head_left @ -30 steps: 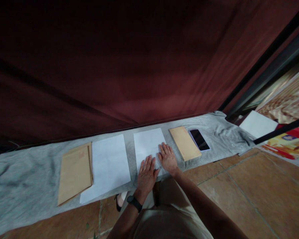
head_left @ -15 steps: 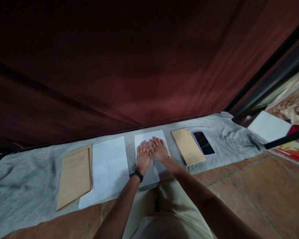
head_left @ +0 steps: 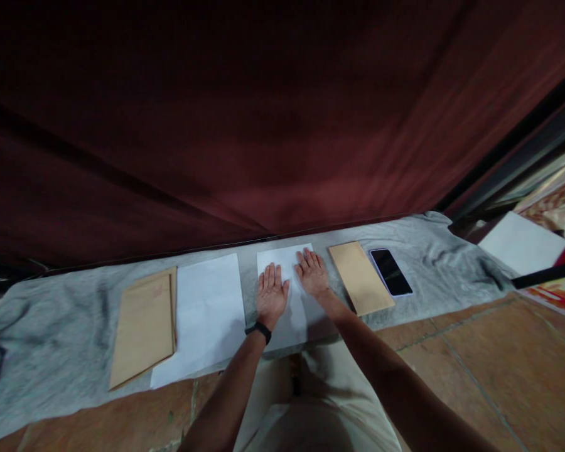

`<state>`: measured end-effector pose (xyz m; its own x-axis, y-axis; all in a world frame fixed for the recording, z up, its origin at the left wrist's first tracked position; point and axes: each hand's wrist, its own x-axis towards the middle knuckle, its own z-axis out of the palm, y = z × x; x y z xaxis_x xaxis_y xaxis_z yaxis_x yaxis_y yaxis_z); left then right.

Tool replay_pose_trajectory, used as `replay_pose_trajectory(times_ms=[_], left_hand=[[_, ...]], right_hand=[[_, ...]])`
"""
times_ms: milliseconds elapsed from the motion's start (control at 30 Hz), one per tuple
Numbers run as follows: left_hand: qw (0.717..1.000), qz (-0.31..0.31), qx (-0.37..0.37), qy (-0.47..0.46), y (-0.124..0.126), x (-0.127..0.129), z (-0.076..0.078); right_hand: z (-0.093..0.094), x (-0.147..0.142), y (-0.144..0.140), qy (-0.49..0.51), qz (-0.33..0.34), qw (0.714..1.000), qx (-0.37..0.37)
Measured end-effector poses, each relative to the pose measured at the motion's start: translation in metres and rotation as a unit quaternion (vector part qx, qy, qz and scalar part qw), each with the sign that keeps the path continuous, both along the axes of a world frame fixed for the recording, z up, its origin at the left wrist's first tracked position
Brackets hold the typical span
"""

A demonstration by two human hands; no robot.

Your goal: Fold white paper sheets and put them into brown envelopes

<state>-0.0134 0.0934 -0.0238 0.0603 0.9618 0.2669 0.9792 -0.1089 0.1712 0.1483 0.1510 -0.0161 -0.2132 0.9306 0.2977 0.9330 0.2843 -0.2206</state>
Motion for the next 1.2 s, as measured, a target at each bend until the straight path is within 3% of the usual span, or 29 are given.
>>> replay_pose_trajectory(times_ms=[200, 367, 500, 700, 800, 1033, 1200], left_hand=[[1.0, 0.0, -0.009, 0.006, 0.0, 0.001, 0.002], [1.0, 0.0, -0.025, 0.005, -0.001, 0.001, 0.004], [1.0, -0.001, -0.028, 0.007, -0.001, 0.001, 0.004], [0.999, -0.013, -0.019, -0.025, -0.003, -0.001, 0.011], [0.999, -0.028, -0.012, -0.042, -0.024, 0.002, 0.015], [0.992, -0.12, -0.033, 0.006, -0.122, 0.021, 0.015], [0.994, -0.102, -0.032, 0.033, -0.149, 0.007, 0.021]], right_hand=[[0.003, -0.004, -0.019, 0.035, -0.023, 0.999, 0.009], [-0.009, -0.01, -0.09, 0.032, 0.048, 0.998, 0.025], [-0.013, -0.004, -0.131, 0.023, 0.047, 0.998, 0.028], [-0.006, 0.016, -0.138, -0.003, 0.017, 1.0, 0.01], [-0.007, 0.019, -0.138, -0.004, 0.02, 1.0, 0.012], [-0.01, 0.019, -0.139, -0.008, 0.028, 1.0, 0.004], [-0.007, 0.022, -0.139, -0.012, 0.04, 0.999, 0.0]])
